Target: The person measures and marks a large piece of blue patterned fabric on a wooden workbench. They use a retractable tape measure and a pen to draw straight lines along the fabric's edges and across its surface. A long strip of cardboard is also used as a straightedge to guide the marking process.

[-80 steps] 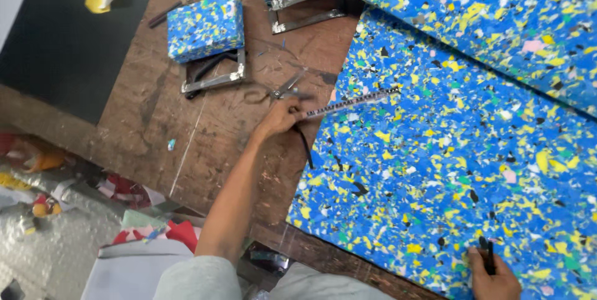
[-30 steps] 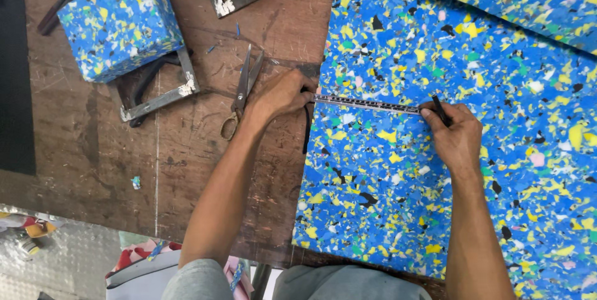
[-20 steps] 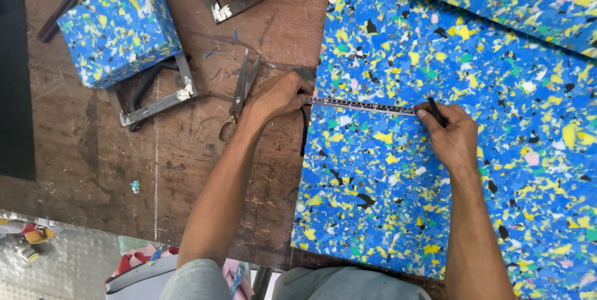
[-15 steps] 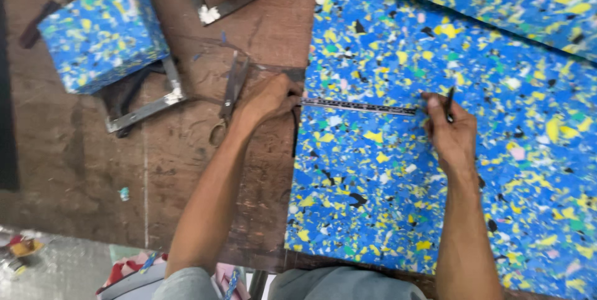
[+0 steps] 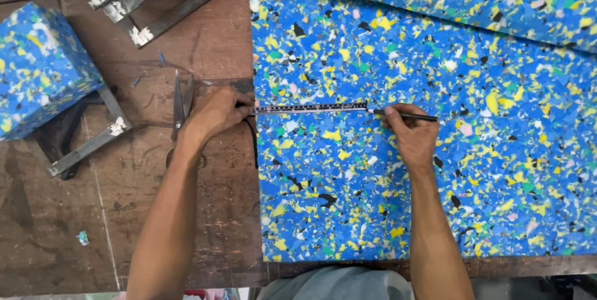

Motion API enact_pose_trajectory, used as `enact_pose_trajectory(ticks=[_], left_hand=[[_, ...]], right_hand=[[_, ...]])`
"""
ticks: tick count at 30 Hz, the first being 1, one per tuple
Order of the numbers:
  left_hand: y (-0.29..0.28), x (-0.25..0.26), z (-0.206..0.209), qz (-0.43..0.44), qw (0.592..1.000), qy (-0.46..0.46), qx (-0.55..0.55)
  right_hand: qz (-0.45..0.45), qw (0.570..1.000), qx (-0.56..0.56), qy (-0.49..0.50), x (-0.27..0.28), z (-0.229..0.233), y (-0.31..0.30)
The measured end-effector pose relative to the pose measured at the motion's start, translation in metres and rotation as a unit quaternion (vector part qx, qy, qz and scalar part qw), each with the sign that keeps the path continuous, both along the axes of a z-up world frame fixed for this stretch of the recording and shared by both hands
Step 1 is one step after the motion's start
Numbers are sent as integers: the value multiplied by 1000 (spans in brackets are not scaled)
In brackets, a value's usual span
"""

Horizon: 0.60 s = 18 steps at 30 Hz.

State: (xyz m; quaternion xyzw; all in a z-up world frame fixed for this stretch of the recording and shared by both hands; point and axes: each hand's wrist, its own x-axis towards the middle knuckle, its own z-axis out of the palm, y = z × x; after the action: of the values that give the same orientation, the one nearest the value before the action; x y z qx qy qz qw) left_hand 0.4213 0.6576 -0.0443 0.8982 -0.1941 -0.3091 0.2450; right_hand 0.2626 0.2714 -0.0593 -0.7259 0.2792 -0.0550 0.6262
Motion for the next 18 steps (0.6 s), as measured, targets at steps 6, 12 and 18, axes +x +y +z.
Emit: enact_pose_trajectory(ticks=[6,12,18], left_hand=[[-2,3,4,10,999,29,15],[2,8,-5,-5,999,32,-22],[6,12,-19,-1,999,45,-11]], right_hand=[[17,1000,7,2,2,-2,-1],[38,999,-3,1,6,5,2],[54,999,0,-3,11,9,2]])
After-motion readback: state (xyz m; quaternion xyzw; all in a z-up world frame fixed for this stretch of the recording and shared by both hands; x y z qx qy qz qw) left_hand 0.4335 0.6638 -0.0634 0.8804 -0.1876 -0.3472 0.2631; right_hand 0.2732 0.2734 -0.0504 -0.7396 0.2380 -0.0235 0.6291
